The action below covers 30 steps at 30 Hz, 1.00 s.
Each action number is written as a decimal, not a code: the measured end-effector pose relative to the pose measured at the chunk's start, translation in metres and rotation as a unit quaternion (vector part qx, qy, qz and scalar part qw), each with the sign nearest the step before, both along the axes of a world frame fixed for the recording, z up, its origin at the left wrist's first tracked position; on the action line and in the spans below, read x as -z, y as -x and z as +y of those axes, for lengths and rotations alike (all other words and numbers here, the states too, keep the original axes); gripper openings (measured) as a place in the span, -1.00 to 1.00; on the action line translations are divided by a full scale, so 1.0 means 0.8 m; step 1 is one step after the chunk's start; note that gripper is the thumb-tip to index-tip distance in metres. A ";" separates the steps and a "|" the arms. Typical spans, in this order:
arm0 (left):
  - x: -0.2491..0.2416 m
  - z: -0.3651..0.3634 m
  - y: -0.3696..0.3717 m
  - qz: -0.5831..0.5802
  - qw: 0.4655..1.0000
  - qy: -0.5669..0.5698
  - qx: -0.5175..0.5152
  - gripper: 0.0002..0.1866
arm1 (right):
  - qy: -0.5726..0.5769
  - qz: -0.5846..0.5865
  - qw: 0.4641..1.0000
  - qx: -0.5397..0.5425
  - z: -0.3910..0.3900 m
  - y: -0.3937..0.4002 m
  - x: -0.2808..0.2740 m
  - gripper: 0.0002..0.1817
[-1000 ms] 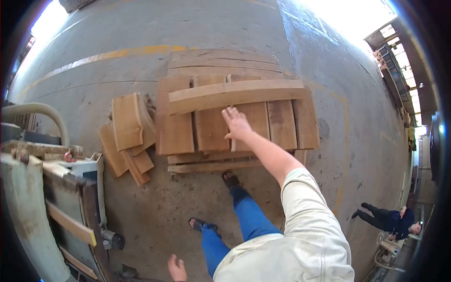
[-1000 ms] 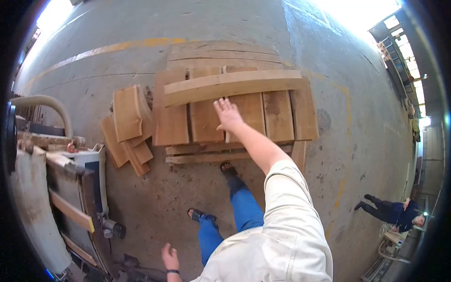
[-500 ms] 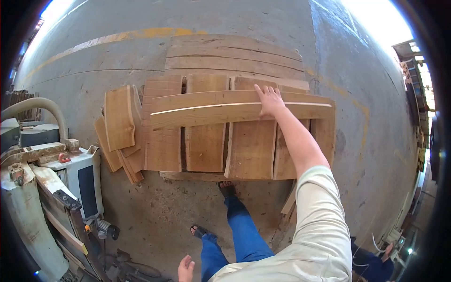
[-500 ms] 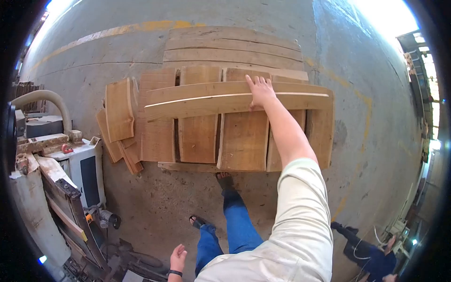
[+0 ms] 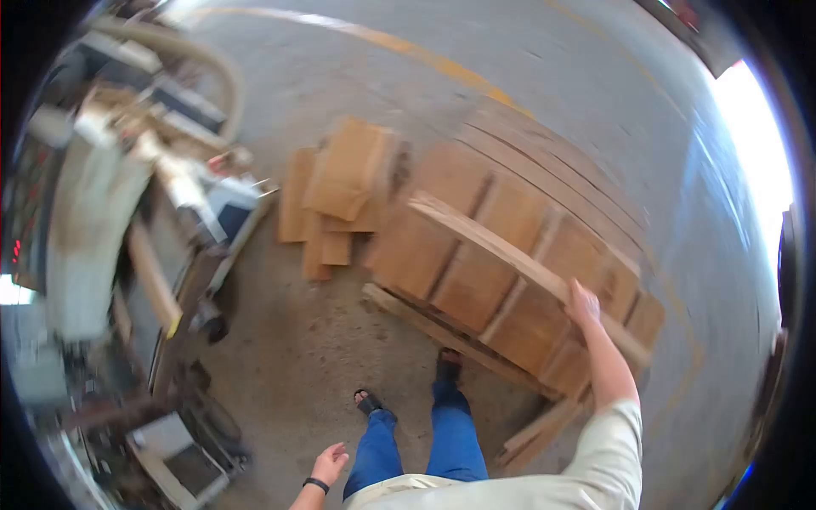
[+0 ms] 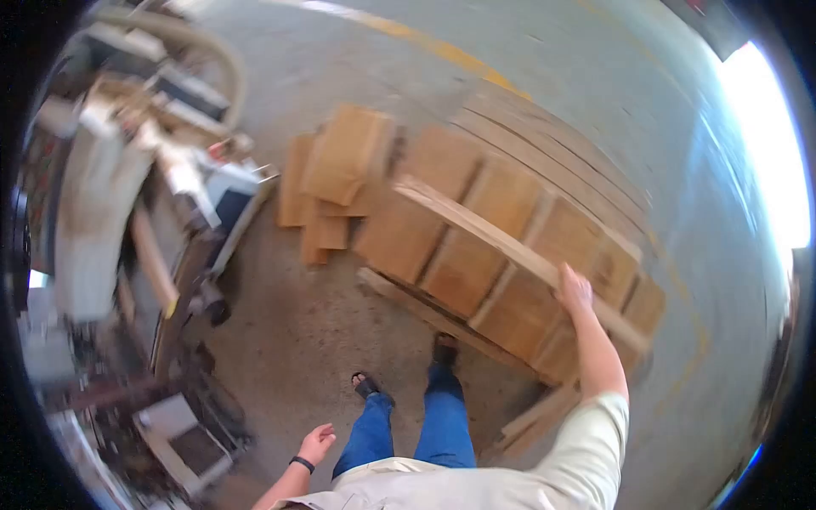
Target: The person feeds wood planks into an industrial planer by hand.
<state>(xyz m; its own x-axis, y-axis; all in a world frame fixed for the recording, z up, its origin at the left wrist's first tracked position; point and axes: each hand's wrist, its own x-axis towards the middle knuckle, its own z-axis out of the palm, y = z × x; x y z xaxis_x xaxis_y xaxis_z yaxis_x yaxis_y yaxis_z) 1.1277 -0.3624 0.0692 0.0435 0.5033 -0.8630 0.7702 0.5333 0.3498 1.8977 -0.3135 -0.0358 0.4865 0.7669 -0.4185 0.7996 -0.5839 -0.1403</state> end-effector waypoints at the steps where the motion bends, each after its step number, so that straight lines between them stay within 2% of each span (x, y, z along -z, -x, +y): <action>1: -0.008 -0.005 -0.001 0.000 1.000 0.000 -0.012 -0.47 | -0.048 0.006 0.999 -0.019 0.003 0.026 -0.017 -0.43; 2: -0.018 -0.005 -0.005 0.001 1.000 0.001 -0.023 -0.47 | -0.048 0.027 0.998 -0.025 -0.004 0.043 -0.005 -0.38; 5: -0.028 -0.010 0.003 -0.034 0.998 -0.008 -0.051 -0.46 | -0.101 0.100 0.990 0.015 0.007 0.164 -0.096 -0.44; 7: -0.018 -0.015 0.013 -0.081 0.994 -0.024 -0.065 -0.44 | -0.090 0.132 0.987 0.015 0.000 0.230 -0.143 -0.42; 9: -0.006 -0.023 0.024 -0.138 0.987 -0.037 -0.077 -0.42 | -0.134 0.195 0.972 -0.008 0.005 0.310 -0.201 -0.39; 11: -0.006 -0.027 0.029 -0.221 0.969 -0.025 -0.111 -0.35 | -0.104 0.236 0.966 -0.021 0.035 0.403 -0.274 -0.34; 12: -0.008 -0.025 0.028 -0.264 0.956 -0.020 -0.124 -0.31 | -0.096 0.237 0.966 -0.046 0.049 0.444 -0.288 -0.34; 15: -0.057 -0.002 0.025 -0.341 0.928 0.016 -0.147 -0.03 | -0.095 0.259 0.956 -0.098 0.114 0.583 -0.332 -0.31; 17: -0.083 0.007 0.028 -0.385 0.903 0.028 -0.188 0.05 | -0.137 0.284 0.940 -0.131 0.159 0.681 -0.343 -0.32; 19: -0.112 0.017 0.039 -0.411 0.882 0.038 -0.228 0.14 | -0.128 0.328 0.925 -0.141 0.205 0.770 -0.346 -0.32; 21: -0.149 0.028 0.053 -0.423 0.864 0.049 -0.268 0.22 | -0.110 0.309 0.932 -0.157 0.246 0.854 -0.354 -0.32; 22: -0.173 0.035 0.061 -0.473 0.816 0.052 -0.327 0.29 | -0.107 0.297 0.936 -0.158 0.260 0.893 -0.366 -0.31; 25: -0.166 0.032 0.069 -0.415 0.845 -0.068 -0.330 0.25 | -0.092 0.262 0.947 -0.165 0.298 0.986 -0.380 -0.26; 28: -0.189 0.059 0.098 -0.357 0.830 -0.079 -0.421 0.18 | -0.100 0.261 0.946 -0.161 0.301 1.046 -0.396 -0.15; 30: -0.188 0.074 0.124 -0.397 0.798 -0.099 -0.442 0.11 | -0.161 0.341 0.906 -0.194 0.290 1.053 -0.384 -0.07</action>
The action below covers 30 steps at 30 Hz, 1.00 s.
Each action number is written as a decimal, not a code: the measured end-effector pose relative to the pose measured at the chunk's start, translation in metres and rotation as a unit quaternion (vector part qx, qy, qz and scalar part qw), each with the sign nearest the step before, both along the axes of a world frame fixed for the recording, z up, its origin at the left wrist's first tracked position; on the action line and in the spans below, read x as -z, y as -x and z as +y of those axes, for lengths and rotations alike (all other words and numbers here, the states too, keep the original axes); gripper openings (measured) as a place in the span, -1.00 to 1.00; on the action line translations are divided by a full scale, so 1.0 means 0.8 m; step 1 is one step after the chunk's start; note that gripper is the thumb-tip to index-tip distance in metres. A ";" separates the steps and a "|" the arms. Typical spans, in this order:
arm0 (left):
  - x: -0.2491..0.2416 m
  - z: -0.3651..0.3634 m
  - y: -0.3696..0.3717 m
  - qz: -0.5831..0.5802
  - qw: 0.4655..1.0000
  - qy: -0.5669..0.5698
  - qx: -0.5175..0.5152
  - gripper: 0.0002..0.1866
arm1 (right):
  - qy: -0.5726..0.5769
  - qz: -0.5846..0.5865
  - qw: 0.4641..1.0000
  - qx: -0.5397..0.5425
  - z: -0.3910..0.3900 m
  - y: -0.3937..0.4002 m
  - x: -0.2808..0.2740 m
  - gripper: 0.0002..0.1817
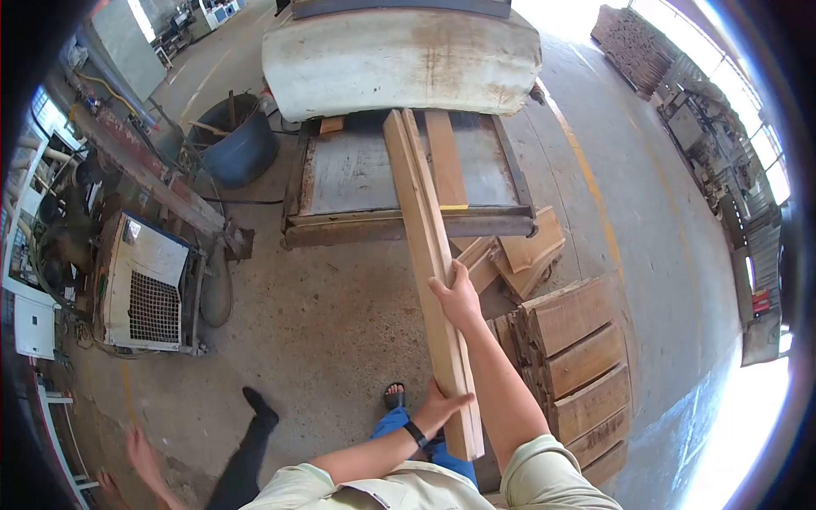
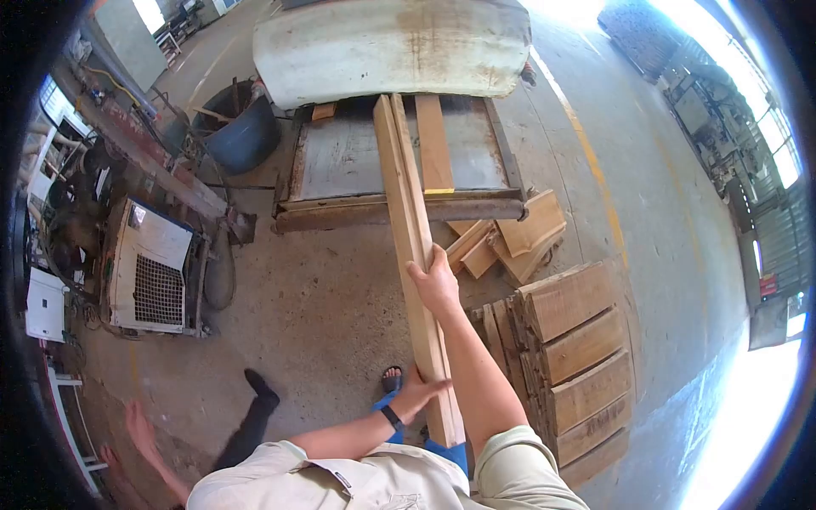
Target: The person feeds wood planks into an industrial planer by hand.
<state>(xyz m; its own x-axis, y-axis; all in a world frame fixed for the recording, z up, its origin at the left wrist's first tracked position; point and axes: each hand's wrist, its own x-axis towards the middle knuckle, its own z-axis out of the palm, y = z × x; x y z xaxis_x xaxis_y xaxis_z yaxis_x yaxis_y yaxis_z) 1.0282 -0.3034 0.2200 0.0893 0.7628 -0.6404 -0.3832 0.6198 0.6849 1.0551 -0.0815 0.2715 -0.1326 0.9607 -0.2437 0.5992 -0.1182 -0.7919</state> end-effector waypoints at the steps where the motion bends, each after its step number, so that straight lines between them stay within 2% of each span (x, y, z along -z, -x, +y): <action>1: 0.004 0.006 0.011 -0.019 1.000 -0.015 -0.020 0.08 | -0.029 0.046 0.998 -0.017 -0.005 -0.002 0.011 -0.03; 2: 0.009 0.009 0.020 -0.021 1.000 -0.004 -0.011 0.01 | 0.019 0.132 0.991 -0.033 -0.014 -0.008 0.023 -0.01; 5: 0.016 -0.002 0.032 -0.102 0.994 -0.011 -0.029 -0.03 | 0.120 0.111 0.980 -0.115 -0.077 -0.054 0.028 -0.14; 8: 0.013 -0.009 0.046 -0.182 0.983 -0.018 -0.035 -0.12 | 0.205 0.300 0.928 -0.080 -0.117 -0.084 0.048 -0.30; 11: 0.017 -0.026 0.054 -0.273 0.960 -0.019 -0.053 -0.26 | 0.306 0.374 0.874 -0.063 -0.109 -0.105 0.042 -0.43; 13: 0.023 -0.036 0.066 -0.364 0.929 -0.029 -0.055 -0.30 | 0.384 0.454 0.804 -0.014 -0.104 -0.113 0.029 -0.44; 15: 0.042 -0.046 0.073 -0.416 0.903 -0.068 -0.085 -0.24 | 0.432 0.560 0.707 0.012 -0.103 -0.116 0.023 -0.44; 16: 0.036 -0.043 0.075 -0.456 0.877 -0.098 -0.116 -0.21 | 0.407 0.567 0.714 0.055 -0.112 -0.113 0.008 -0.45; 17: 0.031 -0.040 0.078 -0.495 0.847 -0.128 -0.147 -0.17 | 0.392 0.528 0.753 0.027 -0.115 -0.120 0.014 -0.46; 18: 0.023 -0.044 0.087 -0.448 0.870 -0.122 -0.164 -0.01 | 0.373 0.486 0.790 -0.002 -0.115 -0.131 0.026 -0.47; 19: 0.004 -0.041 0.095 -0.407 0.894 -0.104 -0.155 0.00 | 0.353 0.443 0.824 -0.031 -0.116 -0.138 0.038 -0.48; 21: -0.024 -0.036 0.111 -0.324 0.934 -0.064 -0.136 0.03 | 0.361 0.416 0.834 -0.031 -0.121 -0.140 0.063 -0.50; 22: -0.012 -0.039 0.120 -0.297 0.944 -0.055 -0.134 0.07 | 0.365 0.402 0.839 -0.031 -0.123 -0.139 0.074 -0.51; 25: 0.048 -0.058 0.154 -0.268 0.957 -0.041 -0.102 -0.05 | 0.282 0.394 0.875 0.003 -0.128 -0.108 0.094 -0.54; 28: 0.072 -0.035 0.168 -0.016 0.986 0.002 -0.166 -0.23 | 0.296 0.394 0.870 0.026 -0.110 -0.084 0.120 -0.56; 30: 0.068 -0.017 0.182 -0.003 0.983 -0.010 -0.183 -0.34 | 0.313 0.391 0.865 0.034 -0.093 -0.068 0.123 -0.54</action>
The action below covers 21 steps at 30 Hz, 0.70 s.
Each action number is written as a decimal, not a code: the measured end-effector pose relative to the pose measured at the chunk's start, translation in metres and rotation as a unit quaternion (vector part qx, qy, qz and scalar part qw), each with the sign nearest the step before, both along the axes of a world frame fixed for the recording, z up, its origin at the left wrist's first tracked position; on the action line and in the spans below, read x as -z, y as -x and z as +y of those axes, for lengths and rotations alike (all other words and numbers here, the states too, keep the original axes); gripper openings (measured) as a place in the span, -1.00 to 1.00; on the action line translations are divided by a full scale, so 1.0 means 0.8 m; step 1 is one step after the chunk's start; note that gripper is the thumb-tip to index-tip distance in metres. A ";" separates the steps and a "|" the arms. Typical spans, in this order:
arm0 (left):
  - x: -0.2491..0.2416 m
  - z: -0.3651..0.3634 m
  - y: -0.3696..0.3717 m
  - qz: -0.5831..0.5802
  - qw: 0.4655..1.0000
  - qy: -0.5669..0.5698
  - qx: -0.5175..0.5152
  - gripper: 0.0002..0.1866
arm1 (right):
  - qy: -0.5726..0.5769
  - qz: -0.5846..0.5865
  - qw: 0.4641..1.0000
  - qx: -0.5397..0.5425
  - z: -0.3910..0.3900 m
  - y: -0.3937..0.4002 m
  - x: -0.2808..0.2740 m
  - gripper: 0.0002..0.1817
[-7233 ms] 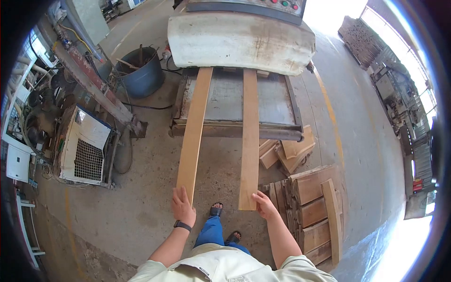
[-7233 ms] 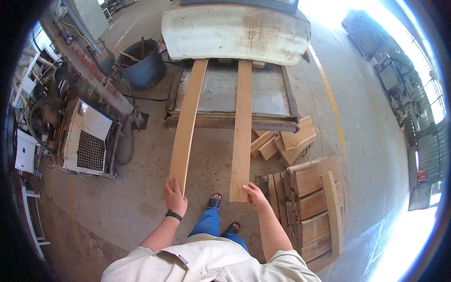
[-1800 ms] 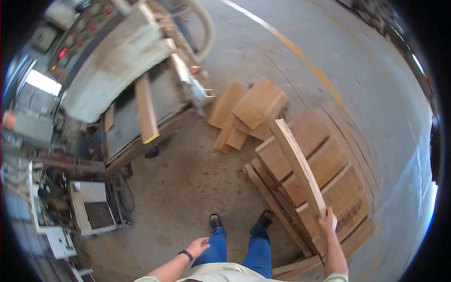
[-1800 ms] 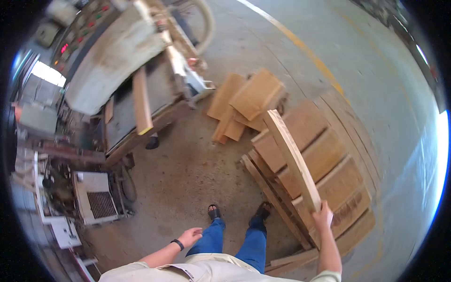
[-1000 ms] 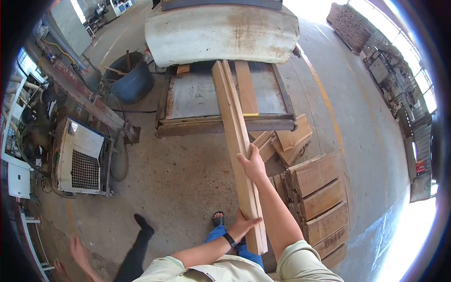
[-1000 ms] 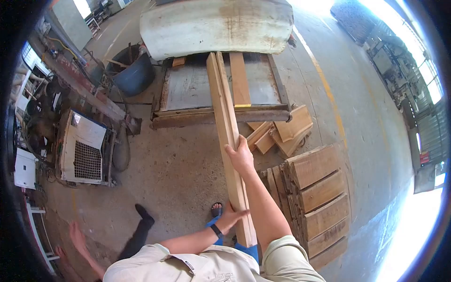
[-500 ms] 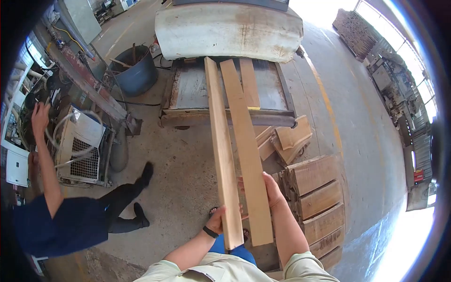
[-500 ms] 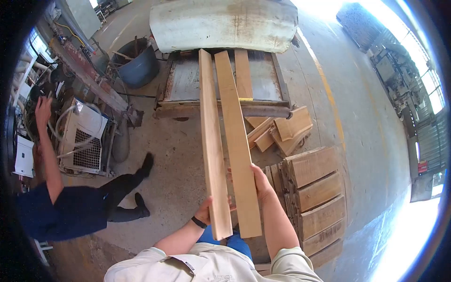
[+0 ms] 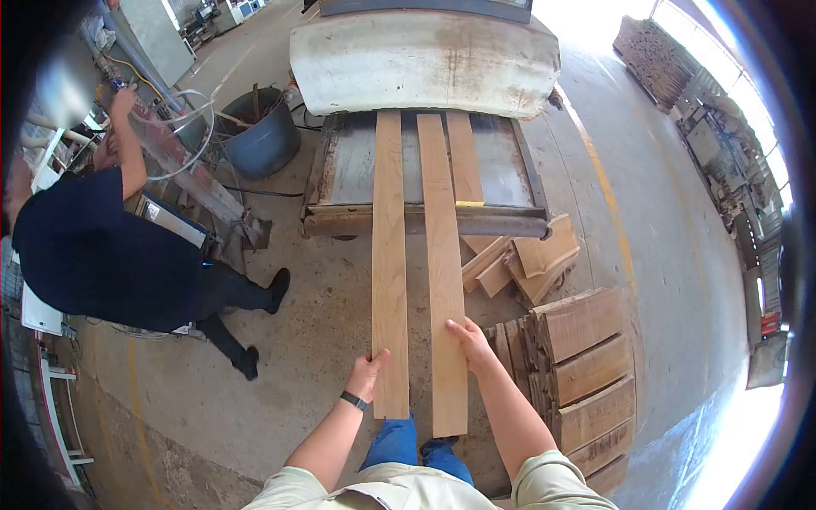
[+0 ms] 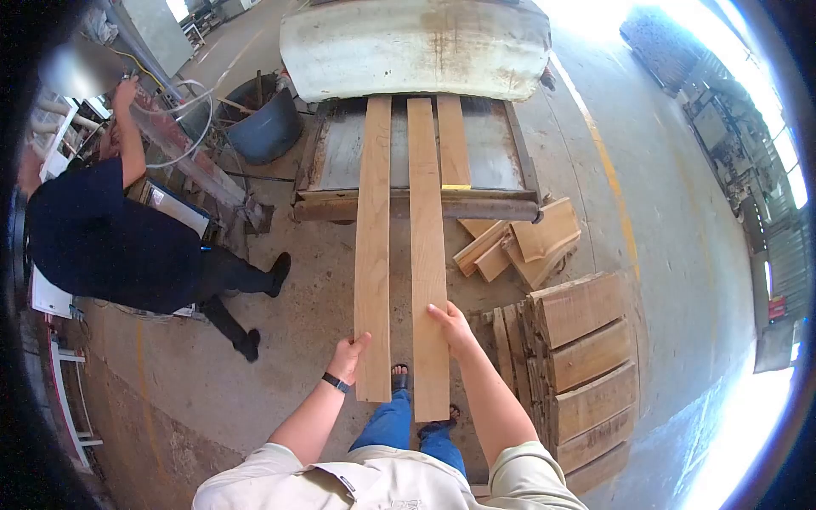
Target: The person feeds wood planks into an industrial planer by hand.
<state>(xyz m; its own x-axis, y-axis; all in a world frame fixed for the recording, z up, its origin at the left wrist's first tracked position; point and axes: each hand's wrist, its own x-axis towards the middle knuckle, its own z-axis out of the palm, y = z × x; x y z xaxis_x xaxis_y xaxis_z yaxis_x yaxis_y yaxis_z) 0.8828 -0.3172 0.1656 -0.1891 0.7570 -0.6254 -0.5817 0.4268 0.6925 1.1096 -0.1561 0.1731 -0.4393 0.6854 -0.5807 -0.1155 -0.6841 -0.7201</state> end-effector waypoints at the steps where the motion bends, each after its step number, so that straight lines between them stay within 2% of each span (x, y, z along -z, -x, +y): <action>1: -0.005 0.009 0.007 0.008 1.000 -0.006 -0.009 -0.40 | 0.005 -0.005 1.000 -0.006 0.010 0.008 0.000 -0.52; 2: -0.007 0.013 0.014 0.001 1.000 -0.012 -0.005 -0.41 | 0.011 -0.010 1.000 -0.010 0.015 0.014 -0.001 -0.50; 5: -0.015 0.017 0.036 -0.013 1.000 -0.015 0.011 -0.46 | 0.058 0.097 0.994 -0.011 0.016 0.008 -0.025 -0.37; 7: -0.029 0.001 0.047 -0.015 1.000 0.003 0.026 -0.53 | 0.106 0.150 0.983 0.005 -0.007 -0.009 0.015 -0.22; 9: -0.031 -0.026 0.062 -0.040 0.999 0.024 0.018 -0.57 | 0.126 0.209 0.970 0.021 -0.025 -0.010 0.018 -0.11; 11: -0.026 -0.059 0.074 -0.040 0.998 0.052 0.000 -0.57 | 0.115 0.275 0.954 0.041 -0.050 0.005 -0.042 -0.03; 12: -0.019 -0.071 0.081 -0.064 0.997 0.041 -0.003 -0.56 | 0.142 0.266 0.952 0.049 -0.059 0.001 -0.046 -0.02; 13: -0.022 -0.080 0.084 -0.169 0.985 -0.004 0.020 -0.55 | 0.146 0.270 0.951 0.043 -0.065 -0.005 -0.044 -0.02; 14: -0.029 -0.091 0.085 -0.271 0.961 -0.049 0.042 -0.54 | 0.152 0.274 0.949 0.037 -0.072 -0.012 -0.042 -0.02; 16: -0.044 -0.098 0.076 -0.441 0.876 -0.164 0.103 -0.51 | 0.148 0.266 0.952 0.030 -0.079 -0.018 -0.054 -0.02; 17: -0.047 -0.098 0.070 -0.526 0.831 -0.145 0.111 -0.46 | 0.126 0.230 0.965 0.019 -0.080 -0.022 -0.062 -0.05; 19: -0.059 -0.102 0.044 -0.631 0.747 -0.199 0.070 -0.26 | 0.080 0.154 0.985 -0.010 -0.081 -0.031 -0.077 -0.09; 20: -0.071 -0.095 0.031 -0.622 0.748 -0.228 0.049 -0.19 | 0.064 0.108 0.992 0.023 -0.085 -0.028 -0.087 -0.13; 21: -0.083 -0.084 0.021 -0.612 0.748 -0.256 0.029 -0.12 | -0.012 0.018 1.000 0.020 -0.089 -0.023 -0.085 -0.13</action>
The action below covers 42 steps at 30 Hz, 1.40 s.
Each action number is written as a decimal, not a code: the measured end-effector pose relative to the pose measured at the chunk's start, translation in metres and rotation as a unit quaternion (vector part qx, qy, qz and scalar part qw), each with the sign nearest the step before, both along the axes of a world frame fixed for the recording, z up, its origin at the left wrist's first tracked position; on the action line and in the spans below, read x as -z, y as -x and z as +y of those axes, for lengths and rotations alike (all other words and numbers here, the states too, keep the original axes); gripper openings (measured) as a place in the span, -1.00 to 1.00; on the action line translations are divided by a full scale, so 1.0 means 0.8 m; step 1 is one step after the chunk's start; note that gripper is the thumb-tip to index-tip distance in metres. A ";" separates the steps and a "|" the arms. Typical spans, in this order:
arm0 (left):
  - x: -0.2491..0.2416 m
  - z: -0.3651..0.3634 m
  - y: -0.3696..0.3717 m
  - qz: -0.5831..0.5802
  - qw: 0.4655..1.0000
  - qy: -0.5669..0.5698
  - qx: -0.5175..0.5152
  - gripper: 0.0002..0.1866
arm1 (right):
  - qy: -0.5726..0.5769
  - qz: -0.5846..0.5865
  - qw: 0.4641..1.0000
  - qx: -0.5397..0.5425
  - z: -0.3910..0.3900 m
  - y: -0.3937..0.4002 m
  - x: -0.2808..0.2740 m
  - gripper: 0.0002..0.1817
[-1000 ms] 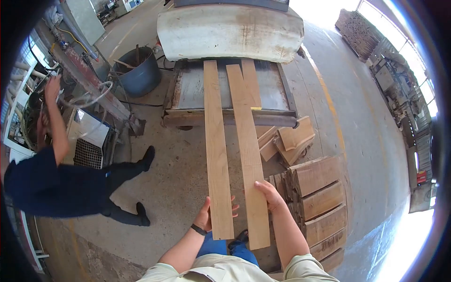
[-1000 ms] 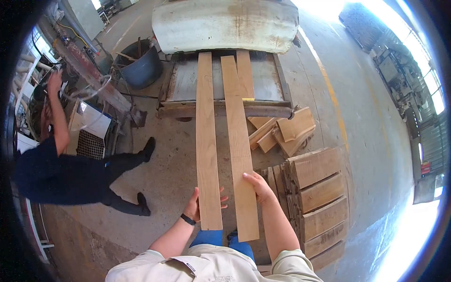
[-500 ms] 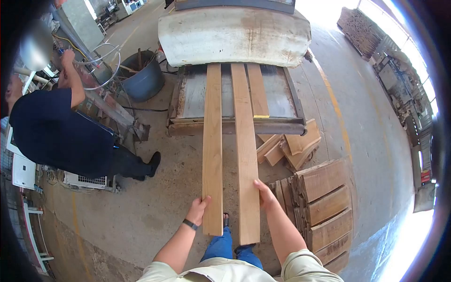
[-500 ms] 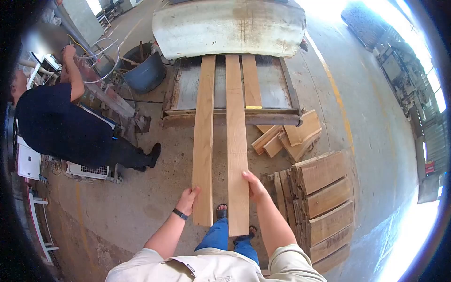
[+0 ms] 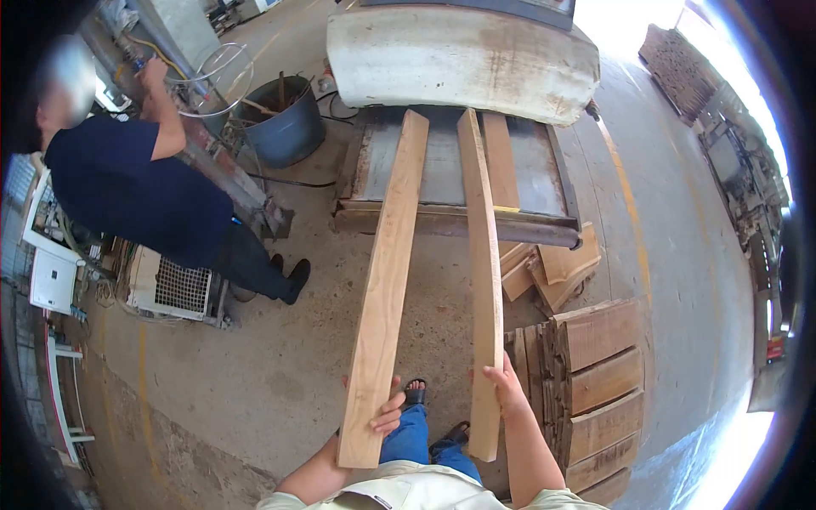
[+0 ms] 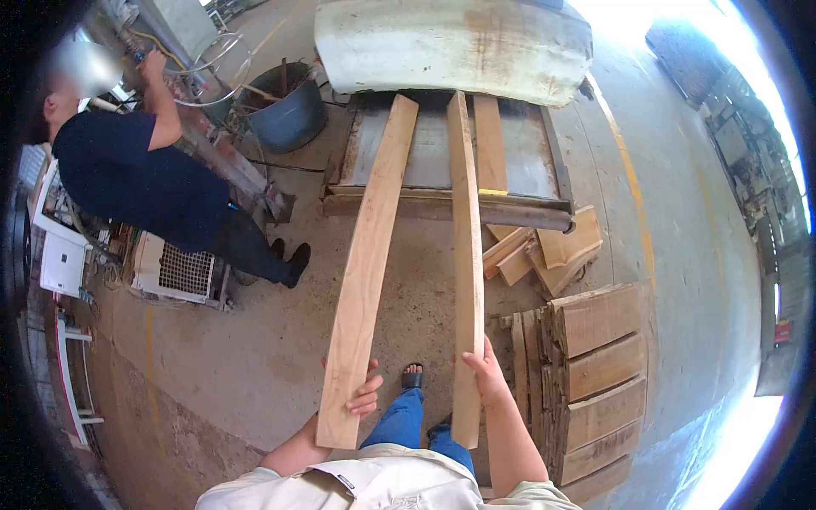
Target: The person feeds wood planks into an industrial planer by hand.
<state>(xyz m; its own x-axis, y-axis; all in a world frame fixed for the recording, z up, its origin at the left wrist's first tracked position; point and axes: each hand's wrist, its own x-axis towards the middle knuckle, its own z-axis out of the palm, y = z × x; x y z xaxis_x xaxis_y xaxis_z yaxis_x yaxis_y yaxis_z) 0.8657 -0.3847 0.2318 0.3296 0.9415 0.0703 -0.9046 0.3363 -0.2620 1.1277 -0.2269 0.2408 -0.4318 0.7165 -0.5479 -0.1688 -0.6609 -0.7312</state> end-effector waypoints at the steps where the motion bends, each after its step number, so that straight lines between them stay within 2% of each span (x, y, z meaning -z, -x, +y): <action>1: -0.011 0.005 -0.004 0.001 0.999 -0.008 -0.034 -0.05 | -0.075 -0.091 0.993 0.000 -0.004 0.005 0.008 -0.12; 2: -0.020 0.004 -0.001 0.051 0.996 0.058 -0.047 0.00 | -0.149 -0.179 0.972 0.001 -0.008 0.008 0.020 -0.11; 3: -0.027 0.003 0.003 0.101 0.986 0.122 -0.058 0.06 | -0.192 -0.316 0.929 -0.029 -0.008 0.005 0.045 0.01; 4: -0.031 0.001 0.007 0.149 0.969 0.185 -0.068 0.11 | -0.209 -0.384 0.898 -0.057 -0.007 0.014 0.030 0.05; 5: -0.012 -0.001 0.014 0.141 0.974 0.166 -0.068 0.06 | -0.224 -0.450 0.860 -0.084 -0.005 0.030 0.002 0.09; 7: -0.008 -0.006 0.032 0.296 0.931 0.212 -0.014 -0.01 | -0.255 -0.546 0.788 -0.124 -0.005 0.051 -0.015 0.23; 8: -0.004 -0.003 0.040 0.372 0.900 0.228 0.016 -0.04 | -0.264 -0.543 0.788 -0.124 -0.003 0.056 -0.014 0.25; 10: 0.032 -0.005 0.048 0.432 0.863 0.260 0.001 -0.18 | -0.275 -0.536 0.788 -0.123 0.000 0.065 -0.012 0.30; 14: 0.058 0.011 0.056 0.544 0.792 0.270 -0.053 -0.42 | -0.225 -0.469 0.842 -0.140 0.016 0.086 -0.018 0.28; 15: 0.062 0.018 0.055 0.553 0.784 0.272 -0.072 -0.46 | -0.279 -0.445 0.846 -0.095 0.020 0.085 0.016 0.17; 18: 0.074 0.072 0.062 0.595 0.747 0.273 -0.117 -0.55 | -0.289 -0.242 0.926 0.005 0.063 0.088 0.092 0.01; 20: 0.090 0.127 0.078 0.643 0.702 0.280 -0.123 -0.56 | -0.342 -0.284 0.895 0.009 0.108 0.104 0.104 -0.10; 22: 0.106 0.191 0.108 0.702 0.659 0.248 -0.111 -0.47 | -0.185 -0.281 0.942 -0.017 0.167 0.124 0.076 -0.14; 24: 0.093 0.247 0.118 0.819 0.525 0.084 -0.216 -0.38 | -0.226 -0.220 0.948 0.039 0.206 0.143 0.065 -0.13; 25: 0.074 0.249 0.116 0.879 0.418 0.052 -0.222 -0.33 | -0.248 -0.190 0.948 0.067 0.215 0.146 0.061 -0.12; 27: 0.012 0.248 0.112 0.956 0.186 -0.015 -0.226 -0.23 | -0.424 -0.342 0.839 -0.004 0.192 0.138 0.045 -0.05; 28: 0.004 0.242 0.107 0.972 0.127 -0.052 -0.189 -0.20 | -0.504 -0.408 0.760 -0.040 0.176 0.136 0.030 -0.01; 30: 0.001 0.208 0.084 0.986 0.005 -0.123 -0.112 -0.13 | -0.463 -0.517 0.707 -0.133 0.112 0.148 -0.010 0.09; 32: -0.005 0.193 0.067 0.990 -0.042 -0.130 -0.022 -0.12 | -0.426 -0.562 0.684 -0.187 0.060 0.162 -0.014 0.13; 33: -0.007 0.196 0.063 0.989 -0.066 -0.132 0.020 -0.11 | -0.416 -0.551 0.703 -0.173 0.051 0.163 -0.006 0.10; 35: 0.006 0.206 0.064 0.991 -0.058 -0.121 0.002 -0.17 | -0.392 -0.528 0.739 -0.146 0.040 0.163 0.011 0.04; 37: 0.025 0.217 0.063 0.992 -0.058 -0.113 -0.021 -0.21 | -0.407 -0.527 0.731 -0.145 0.026 0.148 0.009 0.02; 39: 0.033 0.266 0.071 0.989 -0.073 -0.115 -0.064 -0.26 | -0.418 -0.524 0.729 -0.138 0.018 0.131 0.002 0.02; 42: 0.030 0.292 0.070 0.991 -0.084 -0.095 -0.047 -0.30 | -0.414 -0.520 0.731 -0.153 -0.008 0.091 -0.002 0.04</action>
<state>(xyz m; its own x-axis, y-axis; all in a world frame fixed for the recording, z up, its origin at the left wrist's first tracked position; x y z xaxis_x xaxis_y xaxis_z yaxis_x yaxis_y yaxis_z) 0.8095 -0.1510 0.2080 -0.1447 0.9876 0.0614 0.9829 0.1363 0.1241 1.0552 -0.2335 0.2421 -0.2986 0.9458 -0.1275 0.8267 0.1896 -0.5298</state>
